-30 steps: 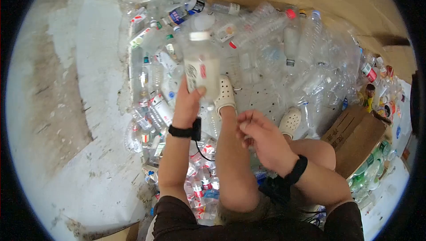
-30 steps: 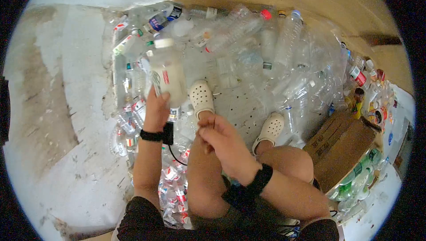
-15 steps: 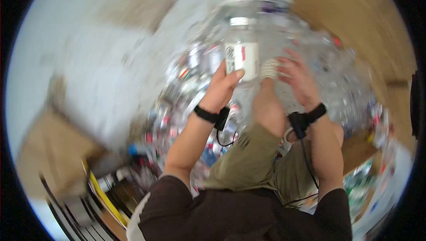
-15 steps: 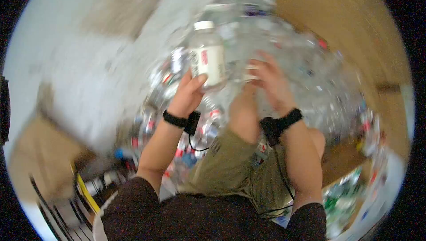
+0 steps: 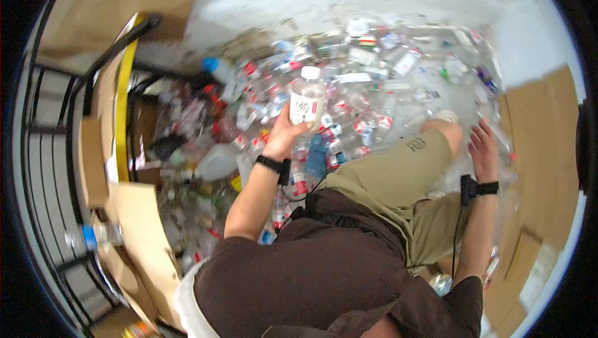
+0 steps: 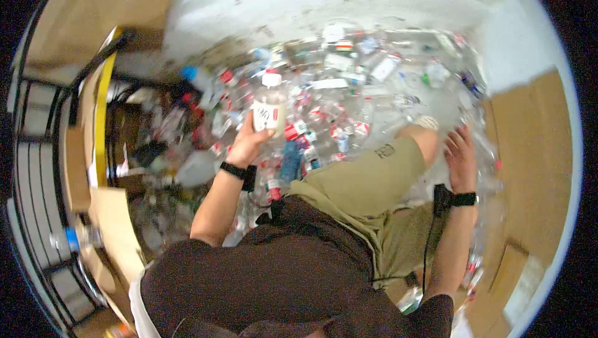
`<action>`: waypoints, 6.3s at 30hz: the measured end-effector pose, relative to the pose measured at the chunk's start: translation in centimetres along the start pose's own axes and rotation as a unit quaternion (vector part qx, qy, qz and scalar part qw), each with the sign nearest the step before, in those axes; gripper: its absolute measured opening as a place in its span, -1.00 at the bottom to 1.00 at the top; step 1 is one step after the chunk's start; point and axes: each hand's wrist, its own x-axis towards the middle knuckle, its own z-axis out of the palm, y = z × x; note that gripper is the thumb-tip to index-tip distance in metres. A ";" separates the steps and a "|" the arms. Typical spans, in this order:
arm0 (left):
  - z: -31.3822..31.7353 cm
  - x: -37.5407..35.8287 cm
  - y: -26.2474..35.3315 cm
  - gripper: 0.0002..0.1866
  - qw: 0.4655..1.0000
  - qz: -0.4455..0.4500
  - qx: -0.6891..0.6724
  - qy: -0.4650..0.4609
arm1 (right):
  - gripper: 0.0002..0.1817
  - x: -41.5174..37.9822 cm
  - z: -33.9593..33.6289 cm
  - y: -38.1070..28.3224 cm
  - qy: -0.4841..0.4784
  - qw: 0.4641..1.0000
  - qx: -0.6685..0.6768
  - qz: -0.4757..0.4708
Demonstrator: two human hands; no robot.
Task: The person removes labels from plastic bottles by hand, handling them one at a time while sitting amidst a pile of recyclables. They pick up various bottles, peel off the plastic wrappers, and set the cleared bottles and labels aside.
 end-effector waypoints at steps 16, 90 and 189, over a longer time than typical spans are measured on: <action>25.4 -1.4 2.5 -0.14 0.766 0.240 0.355 -0.478 | -0.64 -25.6 3.2 2.0 0.396 0.857 -0.200 -0.263; 43.0 31.1 -20.2 -0.29 0.854 -0.225 0.369 -0.290 | -0.67 6.4 -11.1 4.2 0.202 0.895 0.381 0.115; 32.7 -4.8 -1.7 -0.19 0.727 0.289 0.291 -0.551 | -0.39 -23.3 8.3 2.5 0.144 0.965 0.145 -0.167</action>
